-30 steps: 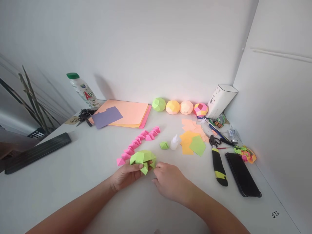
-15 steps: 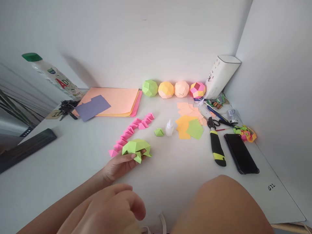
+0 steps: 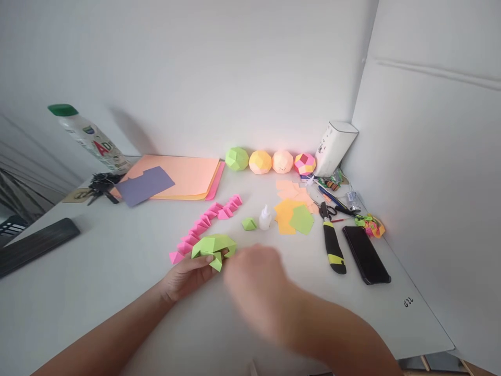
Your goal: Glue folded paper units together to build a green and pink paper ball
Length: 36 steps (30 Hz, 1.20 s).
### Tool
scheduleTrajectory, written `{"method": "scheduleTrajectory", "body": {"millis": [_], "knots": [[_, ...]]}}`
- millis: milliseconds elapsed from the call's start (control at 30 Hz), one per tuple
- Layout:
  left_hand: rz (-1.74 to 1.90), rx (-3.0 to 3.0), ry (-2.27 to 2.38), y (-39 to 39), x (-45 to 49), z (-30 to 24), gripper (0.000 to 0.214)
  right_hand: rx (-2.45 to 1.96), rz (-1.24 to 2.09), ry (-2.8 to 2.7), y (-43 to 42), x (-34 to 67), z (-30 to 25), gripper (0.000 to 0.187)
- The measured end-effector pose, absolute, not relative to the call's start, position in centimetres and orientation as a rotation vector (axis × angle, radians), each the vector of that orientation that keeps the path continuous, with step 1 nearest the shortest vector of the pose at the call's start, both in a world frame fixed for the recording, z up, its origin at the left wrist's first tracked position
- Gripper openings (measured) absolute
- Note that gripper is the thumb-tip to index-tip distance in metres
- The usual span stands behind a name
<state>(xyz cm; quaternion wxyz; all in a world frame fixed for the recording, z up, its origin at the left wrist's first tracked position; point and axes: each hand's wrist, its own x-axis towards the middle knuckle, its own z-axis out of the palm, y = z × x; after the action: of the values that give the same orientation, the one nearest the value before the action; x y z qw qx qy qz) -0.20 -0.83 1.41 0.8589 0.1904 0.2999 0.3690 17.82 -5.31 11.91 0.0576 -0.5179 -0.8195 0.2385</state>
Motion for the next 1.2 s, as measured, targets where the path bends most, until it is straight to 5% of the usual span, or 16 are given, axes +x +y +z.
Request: {"method": "scheduleTrajectory", "body": {"millis": [100, 267, 500, 1200], "knots": [[0.805, 0.405, 0.610, -0.7, -0.1, 1.3, 0.024, -2.210, 0.297, -2.197, -2.0, 22.1, 10.5, 0.020], [0.810, 0.368, 0.614, -0.6, 0.0, 0.8, 0.026, -1.869, 0.472, -1.792, 1.7, 23.7, 4.3, 0.058], [0.835, 0.388, 0.571, -0.4, 0.1, 1.0, 0.021, -1.597, 0.644, -1.736, 0.1, 23.5, 2.6, 0.033], [0.795, 0.329, 0.499, -0.4, 0.1, 1.1, 0.022, -1.288, 0.487, -2.340, -4.3, 24.0, 3.2, 0.040]]}}
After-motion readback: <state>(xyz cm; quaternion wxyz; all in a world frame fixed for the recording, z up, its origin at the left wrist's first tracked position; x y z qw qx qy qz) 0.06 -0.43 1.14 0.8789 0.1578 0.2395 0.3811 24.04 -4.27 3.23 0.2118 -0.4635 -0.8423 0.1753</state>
